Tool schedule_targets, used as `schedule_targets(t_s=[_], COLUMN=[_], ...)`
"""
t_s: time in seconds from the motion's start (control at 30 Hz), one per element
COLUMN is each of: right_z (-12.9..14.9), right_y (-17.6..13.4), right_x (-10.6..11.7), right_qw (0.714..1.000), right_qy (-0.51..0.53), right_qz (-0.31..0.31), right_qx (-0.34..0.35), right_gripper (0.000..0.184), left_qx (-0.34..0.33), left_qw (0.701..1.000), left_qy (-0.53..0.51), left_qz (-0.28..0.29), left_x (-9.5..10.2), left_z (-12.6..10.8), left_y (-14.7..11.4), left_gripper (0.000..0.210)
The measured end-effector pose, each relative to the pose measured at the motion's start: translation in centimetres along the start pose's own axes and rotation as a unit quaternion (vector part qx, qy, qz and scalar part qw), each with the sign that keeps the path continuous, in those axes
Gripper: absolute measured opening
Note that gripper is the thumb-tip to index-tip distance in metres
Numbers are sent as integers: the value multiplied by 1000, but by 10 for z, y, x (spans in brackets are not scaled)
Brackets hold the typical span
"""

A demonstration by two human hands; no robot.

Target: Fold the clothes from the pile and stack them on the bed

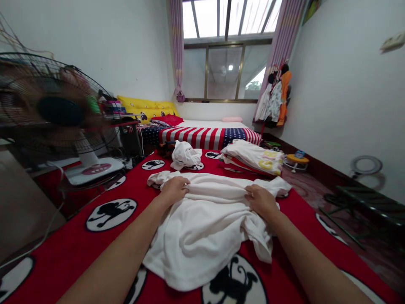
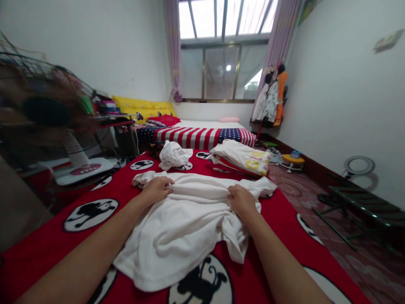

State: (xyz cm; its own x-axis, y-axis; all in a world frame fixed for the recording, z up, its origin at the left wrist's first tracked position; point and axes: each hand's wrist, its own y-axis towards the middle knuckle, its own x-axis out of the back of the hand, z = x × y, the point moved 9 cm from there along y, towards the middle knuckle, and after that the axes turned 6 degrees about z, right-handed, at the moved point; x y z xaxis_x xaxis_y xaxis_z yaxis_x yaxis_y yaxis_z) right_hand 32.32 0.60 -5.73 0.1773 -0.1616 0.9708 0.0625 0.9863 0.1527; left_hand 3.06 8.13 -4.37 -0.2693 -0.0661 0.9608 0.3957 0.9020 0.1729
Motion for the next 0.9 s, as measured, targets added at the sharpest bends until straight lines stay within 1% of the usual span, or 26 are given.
schedule_targets(t_s=[0.07,0.1,0.13,0.17,0.2,0.23,0.27,0.3,0.33,0.37,0.4,0.43,0.47,0.5,0.57,0.63,0.7,0.77,0.8,0.87,0.9], right_z=[-1,1,4,8,19,31,40,45,47,47,45,44,43,42,37,32,28,27,26,21,20], right_y=[-4,-9,-15,-22,-31,-44,-57,-67,-73,-75,-73,-70,-65,-59,-49,-39,-35,-36,-38,-40,-39], right_x=[29,47,63,78,87,91,96,104,109,113,113,108,100,88,59,38,25,16,12,8,10], right_qw=[998,995,992,988,980,960,935,916,901,896,898,903,910,917,930,945,953,946,940,931,933], right_qy=[52,84,116,144,170,200,230,265,291,310,315,308,290,263,202,151,124,121,119,111,105], right_qz=[-42,-56,-51,-31,32,122,192,228,249,247,235,225,221,226,246,239,229,255,279,315,314], right_qx=[-2,6,25,50,98,154,188,199,205,203,198,196,196,195,182,164,157,161,158,145,141], right_gripper=[29,27,26,24,22,25,31,38,44,47,49,48,47,46,45,48,58,60,55,36,26], left_qx=[-4,-18,-39,-87,-135,-171,-196,-216,-224,-217,-198,-174,-150,-134,-129,-129,-133,-143,-147,-143,-140], left_qw=[1000,999,996,986,966,941,917,897,886,885,893,906,920,932,946,950,940,926,921,922,927], left_qy=[-22,-45,-76,-123,-174,-223,-268,-304,-328,-337,-331,-312,-283,-248,-175,-119,-98,-96,-93,-76,-66], left_qz=[-18,-9,12,73,138,187,220,238,240,237,230,226,227,230,240,259,298,337,348,352,342], left_x=[26,40,55,64,74,87,100,113,122,127,125,118,107,94,66,40,19,7,6,7,11], left_z=[-4,-9,-15,-28,-42,-54,-64,-73,-78,-79,-78,-76,-73,-71,-71,-72,-75,-77,-77,-74,-71], left_y=[-4,-10,-18,-29,-44,-60,-74,-86,-94,-97,-96,-91,-85,-78,-63,-52,-50,-54,-56,-57,-55], left_gripper=[26,24,22,23,27,30,32,34,38,41,44,45,45,44,42,46,52,56,54,39,29])
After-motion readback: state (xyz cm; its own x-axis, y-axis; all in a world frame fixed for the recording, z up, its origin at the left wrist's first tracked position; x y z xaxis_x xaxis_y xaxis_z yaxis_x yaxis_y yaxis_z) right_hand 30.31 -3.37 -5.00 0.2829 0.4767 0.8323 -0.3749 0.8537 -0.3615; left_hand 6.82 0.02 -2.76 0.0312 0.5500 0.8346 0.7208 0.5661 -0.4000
